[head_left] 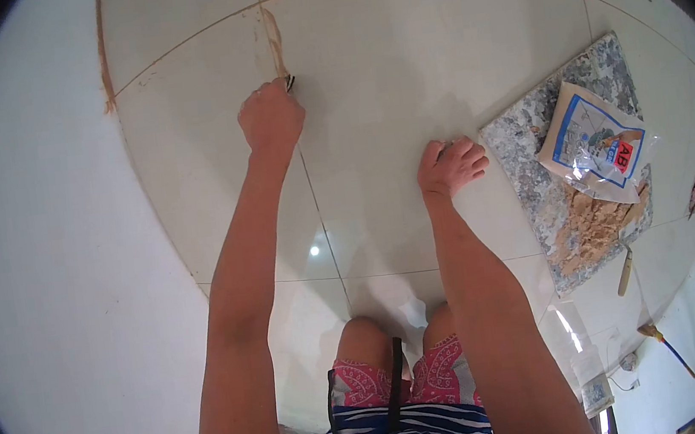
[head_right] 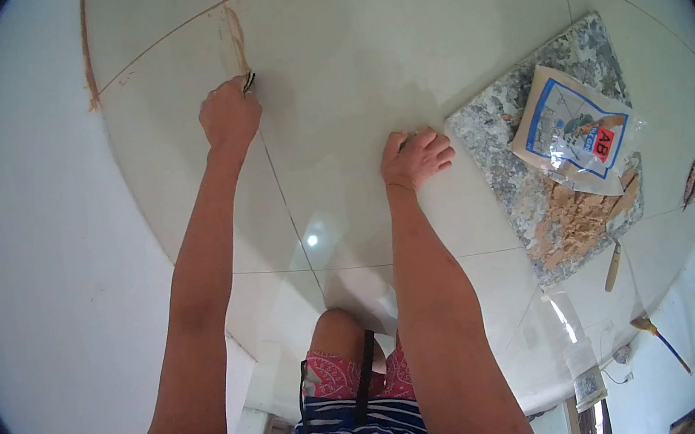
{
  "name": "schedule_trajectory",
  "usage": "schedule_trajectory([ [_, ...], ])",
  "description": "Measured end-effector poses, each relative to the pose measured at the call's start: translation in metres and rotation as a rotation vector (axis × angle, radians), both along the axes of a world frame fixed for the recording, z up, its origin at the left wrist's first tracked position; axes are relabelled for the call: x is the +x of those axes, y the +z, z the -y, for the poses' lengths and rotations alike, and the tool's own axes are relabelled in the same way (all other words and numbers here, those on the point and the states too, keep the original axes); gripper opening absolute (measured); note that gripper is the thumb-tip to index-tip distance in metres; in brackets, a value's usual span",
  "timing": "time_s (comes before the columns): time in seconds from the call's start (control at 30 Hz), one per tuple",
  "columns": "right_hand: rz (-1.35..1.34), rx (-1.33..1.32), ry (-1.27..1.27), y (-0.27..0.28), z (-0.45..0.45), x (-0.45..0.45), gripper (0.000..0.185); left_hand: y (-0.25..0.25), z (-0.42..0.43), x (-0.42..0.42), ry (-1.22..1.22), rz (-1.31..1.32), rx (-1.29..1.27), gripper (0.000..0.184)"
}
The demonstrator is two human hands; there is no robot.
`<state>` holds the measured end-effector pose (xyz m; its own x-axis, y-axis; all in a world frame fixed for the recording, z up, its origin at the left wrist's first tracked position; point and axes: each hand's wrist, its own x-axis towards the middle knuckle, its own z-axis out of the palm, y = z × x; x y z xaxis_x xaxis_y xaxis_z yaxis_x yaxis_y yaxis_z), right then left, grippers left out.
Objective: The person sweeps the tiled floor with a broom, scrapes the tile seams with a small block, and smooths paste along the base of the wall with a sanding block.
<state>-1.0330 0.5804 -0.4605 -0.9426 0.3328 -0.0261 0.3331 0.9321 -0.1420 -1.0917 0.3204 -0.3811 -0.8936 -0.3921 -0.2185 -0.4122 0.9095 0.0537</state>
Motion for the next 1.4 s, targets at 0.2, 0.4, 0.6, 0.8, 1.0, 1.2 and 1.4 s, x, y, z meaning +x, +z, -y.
schedule_trajectory([
  [0.2, 0.004, -0.011, 0.001, 0.002, 0.001, 0.000, 0.031, 0.006, 0.023, -0.070, 0.055, -0.054, -0.049, 0.014],
  [0.4, -0.026, -0.028, 0.006, 0.002, 0.001, 0.000, 0.029, 0.006, -0.006, -0.010, 0.043, -0.046, -0.028, 0.014],
  [0.6, -0.039, -0.048, 0.004, 0.001, 0.001, -0.001, 0.030, -0.002, 0.064, -0.091, -0.070, -0.449, 0.108, 0.024],
  [0.8, -0.074, -0.026, 0.020, -0.001, 0.000, 0.001, 0.029, -0.026, 0.054, -0.063, -0.242, -0.336, 0.135, 0.029],
  [1.0, 0.050, -0.020, -0.021, 0.002, 0.001, -0.001, 0.031, -0.007, 0.036, 0.037, -0.290, -0.214, 0.461, 0.030],
  [1.2, -0.026, 0.001, -0.003, 0.002, 0.003, -0.001, 0.029, 0.016, 0.082, -0.016, -0.102, -0.244, 0.527, 0.027],
  [1.4, 0.033, -0.013, -0.011, 0.004, 0.003, -0.002, 0.031, -0.013, 0.058, -0.029, -0.185, -0.380, 0.427, 0.029],
])
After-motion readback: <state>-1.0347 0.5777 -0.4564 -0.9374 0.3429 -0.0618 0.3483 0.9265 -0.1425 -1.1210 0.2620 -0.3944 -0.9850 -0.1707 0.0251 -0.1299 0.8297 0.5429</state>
